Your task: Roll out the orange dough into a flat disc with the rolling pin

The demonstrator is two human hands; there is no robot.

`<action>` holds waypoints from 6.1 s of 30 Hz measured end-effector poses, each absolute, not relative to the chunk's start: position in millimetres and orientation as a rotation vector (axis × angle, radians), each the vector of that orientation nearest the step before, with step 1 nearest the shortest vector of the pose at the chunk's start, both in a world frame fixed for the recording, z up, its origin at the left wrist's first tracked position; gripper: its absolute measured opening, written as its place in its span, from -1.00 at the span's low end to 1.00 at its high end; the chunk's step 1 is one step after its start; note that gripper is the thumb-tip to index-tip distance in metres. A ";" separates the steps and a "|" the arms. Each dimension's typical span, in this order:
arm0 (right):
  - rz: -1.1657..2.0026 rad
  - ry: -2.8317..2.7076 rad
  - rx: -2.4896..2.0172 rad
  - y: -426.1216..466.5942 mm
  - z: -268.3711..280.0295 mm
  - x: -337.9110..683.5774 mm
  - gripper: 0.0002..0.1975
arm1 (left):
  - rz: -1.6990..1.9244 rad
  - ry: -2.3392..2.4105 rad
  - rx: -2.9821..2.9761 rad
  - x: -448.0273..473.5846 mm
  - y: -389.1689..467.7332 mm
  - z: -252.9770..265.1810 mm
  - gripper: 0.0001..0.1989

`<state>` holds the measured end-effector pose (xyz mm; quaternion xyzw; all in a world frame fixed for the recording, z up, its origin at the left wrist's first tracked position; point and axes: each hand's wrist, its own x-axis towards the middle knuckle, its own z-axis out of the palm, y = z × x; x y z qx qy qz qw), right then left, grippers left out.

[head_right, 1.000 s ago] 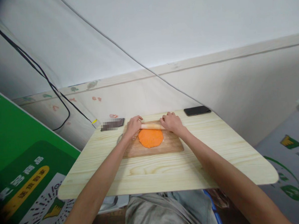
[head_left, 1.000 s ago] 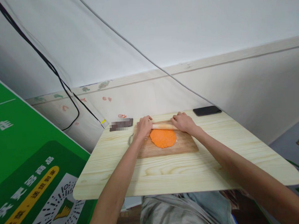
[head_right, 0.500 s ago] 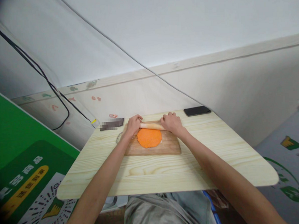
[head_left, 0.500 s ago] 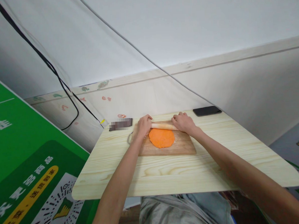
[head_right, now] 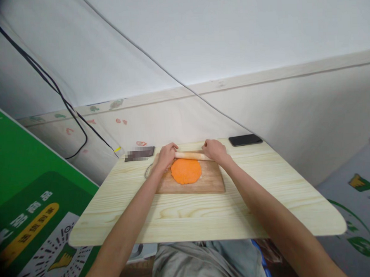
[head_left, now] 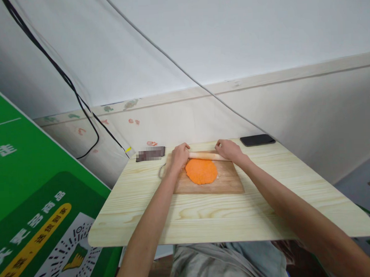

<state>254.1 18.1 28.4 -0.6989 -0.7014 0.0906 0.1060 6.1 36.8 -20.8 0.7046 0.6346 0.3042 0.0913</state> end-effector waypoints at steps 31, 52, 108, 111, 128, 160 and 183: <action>0.119 -2.596 -1.308 -29.3 27.7 258.2 -0.67 | 1.229 1.735 2.039 9.3 27.7 -9.0 -0.66; 0.251 -2.274 -1.507 -22.5 14.4 250.4 -0.71 | 0.897 1.388 2.422 -9.3 -12.4 -18.1 -0.74; 0.253 -2.257 -1.442 -15.8 3.6 252.9 -0.73 | 0.949 1.228 2.561 -9.8 -14.4 -17.1 -0.73; 0.246 -2.255 -1.431 -15.4 3.2 253.3 -0.74 | 0.943 1.259 2.541 -8.9 -14.2 -17.8 -0.75; 0.246 -2.257 -1.416 -15.6 3.4 254.0 -0.69 | 1.034 1.257 2.476 -6.6 -12.8 -18.0 -0.84; 0.223 -2.252 -1.438 -16.8 3.6 252.2 -0.72 | 0.884 1.263 2.556 -6.5 -17.6 -11.3 -0.73; 0.245 -2.249 -1.413 -16.4 3.0 252.0 -0.74 | 0.971 1.276 2.467 -5.4 -13.5 -12.4 -0.79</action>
